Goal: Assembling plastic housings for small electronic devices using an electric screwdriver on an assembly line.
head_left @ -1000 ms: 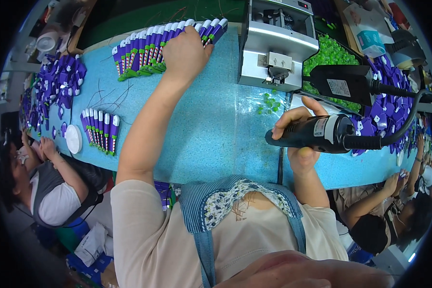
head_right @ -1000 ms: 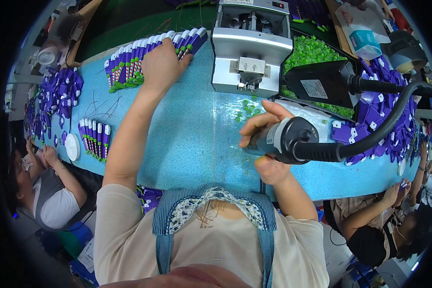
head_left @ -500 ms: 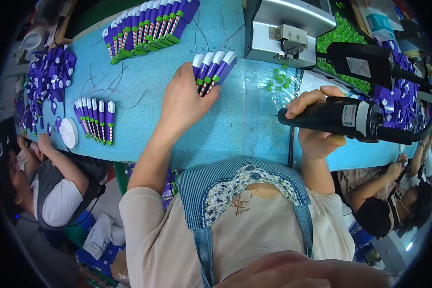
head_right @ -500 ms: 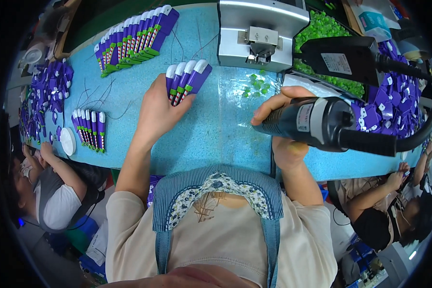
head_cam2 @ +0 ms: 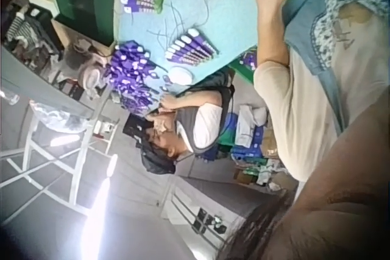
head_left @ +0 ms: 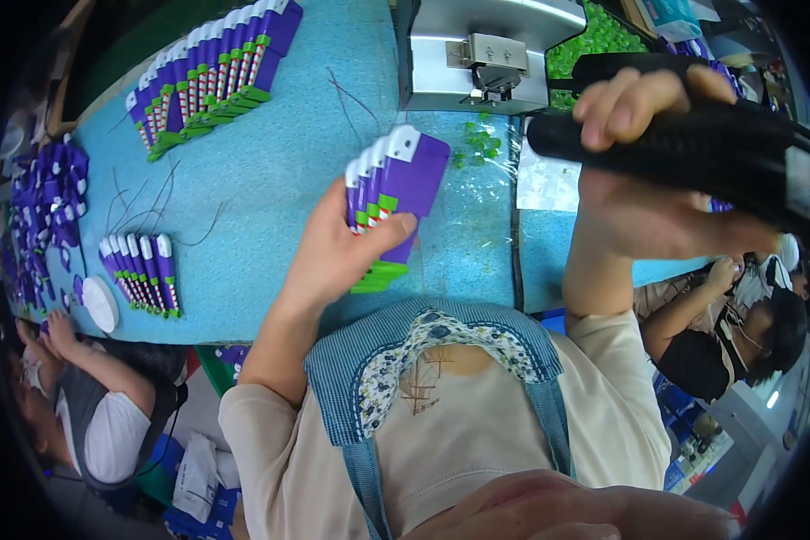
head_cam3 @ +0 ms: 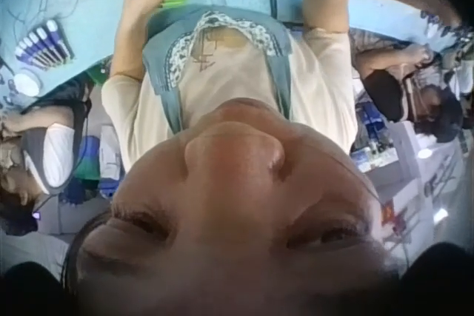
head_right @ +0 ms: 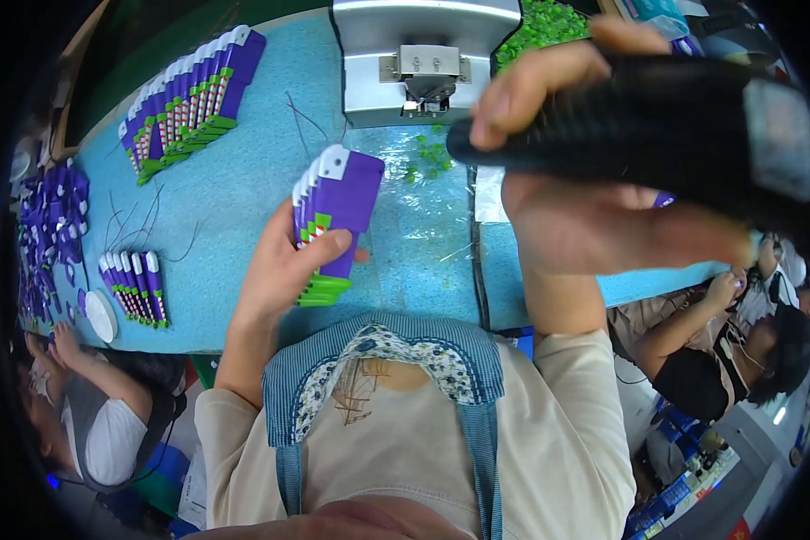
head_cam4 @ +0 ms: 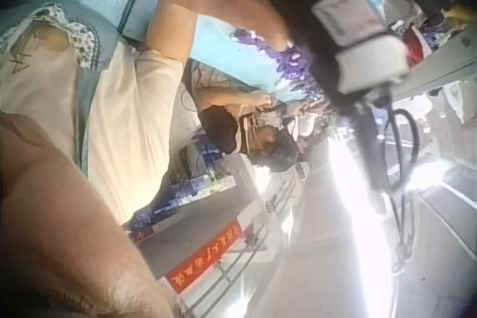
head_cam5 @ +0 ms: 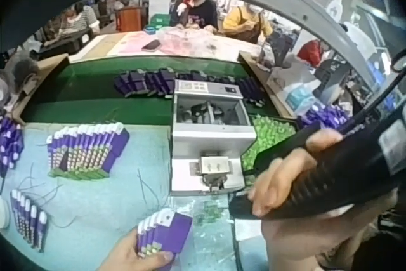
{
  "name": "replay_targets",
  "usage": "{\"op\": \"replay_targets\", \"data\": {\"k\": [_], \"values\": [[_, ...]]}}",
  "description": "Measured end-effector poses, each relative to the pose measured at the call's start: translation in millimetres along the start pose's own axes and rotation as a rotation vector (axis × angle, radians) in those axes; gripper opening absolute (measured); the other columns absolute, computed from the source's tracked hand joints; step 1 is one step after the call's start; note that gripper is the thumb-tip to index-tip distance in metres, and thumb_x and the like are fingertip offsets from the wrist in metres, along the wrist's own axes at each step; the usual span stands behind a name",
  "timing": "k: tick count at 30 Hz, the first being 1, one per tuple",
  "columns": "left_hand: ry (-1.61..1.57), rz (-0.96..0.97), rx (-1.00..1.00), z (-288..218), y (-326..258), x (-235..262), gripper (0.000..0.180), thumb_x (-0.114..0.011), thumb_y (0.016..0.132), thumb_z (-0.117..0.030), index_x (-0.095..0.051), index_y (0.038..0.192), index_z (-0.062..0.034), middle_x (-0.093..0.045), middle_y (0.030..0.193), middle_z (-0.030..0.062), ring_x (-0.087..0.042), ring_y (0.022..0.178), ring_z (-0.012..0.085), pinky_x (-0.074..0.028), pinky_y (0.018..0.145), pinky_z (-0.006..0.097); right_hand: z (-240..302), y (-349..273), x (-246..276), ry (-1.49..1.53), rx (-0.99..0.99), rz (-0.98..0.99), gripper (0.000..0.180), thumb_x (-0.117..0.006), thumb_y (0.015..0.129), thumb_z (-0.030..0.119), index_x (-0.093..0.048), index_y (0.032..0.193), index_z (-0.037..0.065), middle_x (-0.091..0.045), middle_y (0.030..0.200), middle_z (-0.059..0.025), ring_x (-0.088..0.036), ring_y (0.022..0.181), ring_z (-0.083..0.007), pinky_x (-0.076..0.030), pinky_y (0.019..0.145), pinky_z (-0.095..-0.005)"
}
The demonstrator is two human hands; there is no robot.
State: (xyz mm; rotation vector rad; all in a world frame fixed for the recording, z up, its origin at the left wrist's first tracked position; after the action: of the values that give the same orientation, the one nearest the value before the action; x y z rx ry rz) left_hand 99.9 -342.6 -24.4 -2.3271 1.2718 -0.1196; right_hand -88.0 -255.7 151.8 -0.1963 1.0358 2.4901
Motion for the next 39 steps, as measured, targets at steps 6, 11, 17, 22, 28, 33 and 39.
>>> {"op": "replay_targets", "data": {"k": [6, 11, 17, 22, 28, 33, 39], "values": [[-0.338, 0.178, 0.193, 27.8, 7.7, -43.5, 0.053, -0.071, 0.08, -0.006, -0.048, 0.127, 0.0006, -0.061, 0.105, 0.004, -0.058, 0.092, 0.0101, -0.049, 0.082, 0.026, -10.4, 35.8, -5.8, -0.237, 0.053, 0.274, 0.106, -0.021, 0.07, 0.093, -0.049, 0.121, 0.004, -0.061, 0.081, -0.0171, -0.058, 0.063, -0.0252, -0.048, 0.06, -0.0384], [-0.37, 0.202, 0.229, 26.4, 12.3, -53.3, 0.054, -0.072, 0.079, -0.005, -0.047, 0.127, 0.0007, -0.061, 0.106, 0.0045, -0.058, 0.093, 0.0106, -0.049, 0.082, 0.026, -17.7, 30.6, -19.9, -0.211, 0.033, 0.378, 0.105, -0.022, 0.069, 0.093, -0.051, 0.119, 0.005, -0.061, 0.08, -0.0164, -0.057, 0.061, -0.0245, -0.047, 0.06, -0.0378], [-0.416, 0.241, 0.267, 22.4, 12.0, -59.3, 0.056, -0.073, 0.078, -0.005, -0.047, 0.127, 0.0022, -0.062, 0.105, 0.0064, -0.059, 0.092, 0.0125, -0.049, 0.083, 0.027, -15.2, 7.2, -21.2, -0.015, -0.113, 0.143, 0.103, -0.032, 0.068, 0.093, -0.048, 0.123, 0.008, -0.056, 0.079, -0.0094, -0.054, 0.058, -0.0201, -0.046, 0.059, -0.0353], [-0.392, 0.26, 0.24, 20.3, 11.0, -60.6, 0.056, -0.073, 0.077, -0.005, -0.047, 0.126, 0.0028, -0.062, 0.105, 0.0073, -0.06, 0.093, 0.0135, -0.05, 0.083, 0.028, -20.7, 2.0, -37.8, -0.104, -0.13, 0.266, 0.104, -0.032, 0.067, 0.093, -0.048, 0.123, 0.007, -0.057, 0.077, -0.0096, -0.053, 0.053, -0.0197, -0.046, 0.056, -0.0355], [-0.401, 0.282, 0.23, 14.5, 13.5, -65.4, 0.055, -0.073, 0.077, -0.006, -0.048, 0.125, 0.0023, -0.062, 0.105, 0.0065, -0.06, 0.093, 0.0126, -0.049, 0.084, 0.028, -22.1, 3.4, -37.7, -0.118, -0.11, 0.249, 0.103, -0.033, 0.067, 0.092, -0.048, 0.123, 0.006, -0.058, 0.078, -0.0102, -0.052, 0.052, -0.0198, -0.045, 0.055, -0.0348], [-0.394, 0.27, 0.205, 15.7, 19.3, -62.8, 0.052, -0.073, 0.078, -0.005, -0.049, 0.124, 0.0019, -0.062, 0.105, 0.006, -0.06, 0.093, 0.0121, -0.049, 0.083, 0.028, -27.9, 0.0, -32.8, -0.082, -0.113, 0.266, 0.103, -0.034, 0.067, 0.092, -0.049, 0.123, 0.006, -0.058, 0.08, -0.0107, -0.053, 0.054, -0.0205, -0.045, 0.056, -0.0358], [-0.385, 0.221, 0.195, 15.7, 24.4, -60.3, 0.05, -0.072, 0.078, -0.005, -0.049, 0.122, 0.0018, -0.063, 0.102, 0.0061, -0.06, 0.09, 0.0116, -0.05, 0.081, 0.027, -26.5, 25.5, -13.5, -0.111, -0.061, 0.254, 0.104, -0.028, 0.069, 0.093, -0.052, 0.121, 0.006, -0.059, 0.082, -0.0127, -0.055, 0.059, -0.0226, -0.046, 0.059, -0.0381]]}}
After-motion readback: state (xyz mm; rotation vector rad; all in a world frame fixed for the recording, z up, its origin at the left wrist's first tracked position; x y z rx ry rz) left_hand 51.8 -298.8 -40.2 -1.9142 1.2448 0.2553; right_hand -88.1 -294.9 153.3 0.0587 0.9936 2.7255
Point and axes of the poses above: each hand's wrist, its own y-axis towards the middle knuckle, its own x-axis out of the back of the hand, z = x × y, the point moved 10 cm from there along y, towards the middle knuckle
